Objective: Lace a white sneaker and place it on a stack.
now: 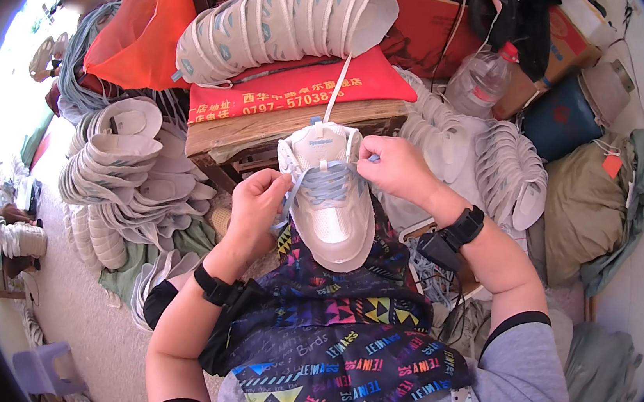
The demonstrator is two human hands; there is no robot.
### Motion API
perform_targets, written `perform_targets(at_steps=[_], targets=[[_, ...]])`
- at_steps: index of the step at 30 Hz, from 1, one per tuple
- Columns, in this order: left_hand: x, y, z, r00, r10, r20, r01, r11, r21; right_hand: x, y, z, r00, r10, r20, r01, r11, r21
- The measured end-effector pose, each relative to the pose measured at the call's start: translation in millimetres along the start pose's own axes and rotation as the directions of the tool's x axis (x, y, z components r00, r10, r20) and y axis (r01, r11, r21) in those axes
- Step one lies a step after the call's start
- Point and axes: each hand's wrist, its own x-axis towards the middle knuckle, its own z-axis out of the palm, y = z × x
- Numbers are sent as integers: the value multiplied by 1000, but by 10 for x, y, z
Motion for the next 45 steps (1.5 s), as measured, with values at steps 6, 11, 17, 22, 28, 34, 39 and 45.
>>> perform_targets(at_steps=[6,11,17,22,28,34,39,45], targets=[[69,17,-5,996,-67,54,68,997,-20,33,-114,33,912,-409,-17,359,819,-448],[191,40,-62,996,-35,76,21,983,180,51,-134,-87,867,-466,176,481,689,-543],[216,490,-171,846,417,332,-504,426,751,220,-157,-224,770,-599,221,613,597,-517],[382,677,-222,700,358,618,-713,414,566,376,-88,-306,749,-508,424,648,694,-313],[593,590,-287,716,220,662,-665,503,552,446,102,-209,768,-528,364,589,805,-75],[525,46,-159,823,438,361,-567,634,525,270,104,157,950,-306,57,311,941,-135],[418,-99,50,833,521,183,-546,727,416,212,141,234,949,-302,-94,275,934,-226],[302,87,135,952,300,56,-305,931,203,194,163,232,971,-239,-29,226,946,-234]])
